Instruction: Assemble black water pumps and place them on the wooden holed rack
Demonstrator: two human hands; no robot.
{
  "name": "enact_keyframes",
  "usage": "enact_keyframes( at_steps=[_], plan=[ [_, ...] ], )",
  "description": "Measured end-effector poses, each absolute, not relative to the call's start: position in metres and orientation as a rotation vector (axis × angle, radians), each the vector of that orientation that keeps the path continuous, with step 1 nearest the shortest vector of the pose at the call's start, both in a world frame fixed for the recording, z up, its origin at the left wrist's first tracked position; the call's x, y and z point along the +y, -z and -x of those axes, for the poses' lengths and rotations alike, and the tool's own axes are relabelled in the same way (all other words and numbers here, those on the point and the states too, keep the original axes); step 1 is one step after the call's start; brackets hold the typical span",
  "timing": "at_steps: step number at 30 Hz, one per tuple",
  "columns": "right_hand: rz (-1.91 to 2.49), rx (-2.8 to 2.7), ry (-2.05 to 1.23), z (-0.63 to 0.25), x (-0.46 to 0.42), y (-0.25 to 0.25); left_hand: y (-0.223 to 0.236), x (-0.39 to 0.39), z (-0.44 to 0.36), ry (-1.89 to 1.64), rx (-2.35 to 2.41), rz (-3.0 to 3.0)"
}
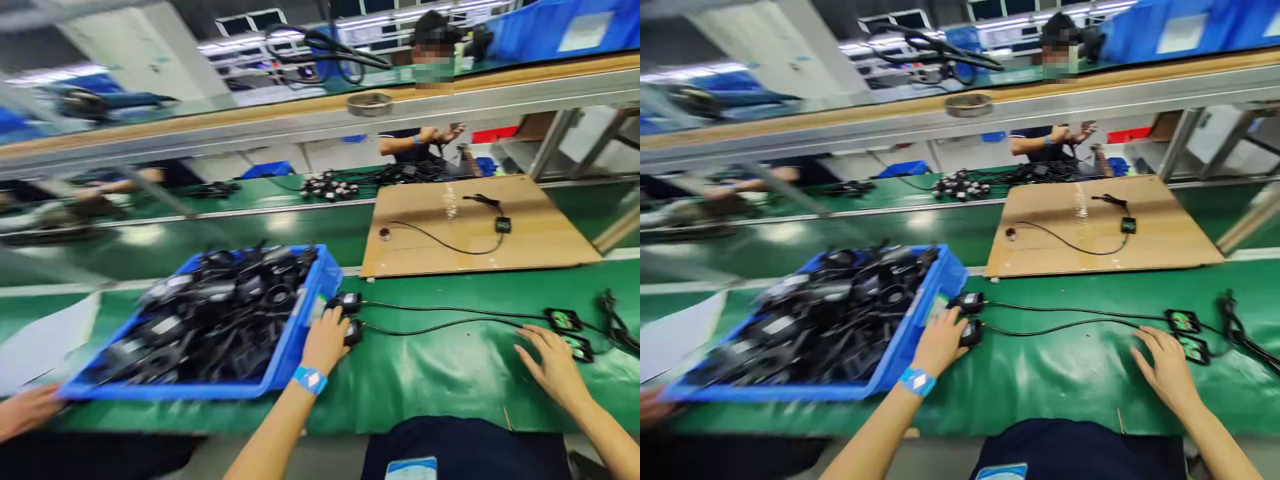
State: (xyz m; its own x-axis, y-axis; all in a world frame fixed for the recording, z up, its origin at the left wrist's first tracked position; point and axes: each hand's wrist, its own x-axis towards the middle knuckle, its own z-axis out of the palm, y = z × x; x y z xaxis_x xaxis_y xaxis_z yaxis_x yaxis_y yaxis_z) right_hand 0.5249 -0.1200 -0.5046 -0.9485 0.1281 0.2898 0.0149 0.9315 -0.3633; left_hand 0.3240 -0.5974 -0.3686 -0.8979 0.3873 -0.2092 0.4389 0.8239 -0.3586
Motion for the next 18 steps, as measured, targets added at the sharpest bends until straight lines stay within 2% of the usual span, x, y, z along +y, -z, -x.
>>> enact_keyframes(
  at_steps=[4,8,13,18],
  plan=[
    [0.302,-2.819,-0.378,-0.559,-0.047,0.507,0.373,-0.591,-0.286,0.719,2.747,-0.818],
    [0.236,-2.924,-0.459,-0.572,-0.003,0.511,0.373,-0.583,-0.252,0.697,2.474,-0.792],
    [0.155,-3.139,-0.534,-0.564,0.008,0.517,0.367,-0.579,-0.226,0.619,2.345,-0.841],
    [0.188,-3.064,-0.524,-0.567,0.011,0.515,0.370,-0.574,-0.216,0.674,2.292,-0.874]
  ],
)
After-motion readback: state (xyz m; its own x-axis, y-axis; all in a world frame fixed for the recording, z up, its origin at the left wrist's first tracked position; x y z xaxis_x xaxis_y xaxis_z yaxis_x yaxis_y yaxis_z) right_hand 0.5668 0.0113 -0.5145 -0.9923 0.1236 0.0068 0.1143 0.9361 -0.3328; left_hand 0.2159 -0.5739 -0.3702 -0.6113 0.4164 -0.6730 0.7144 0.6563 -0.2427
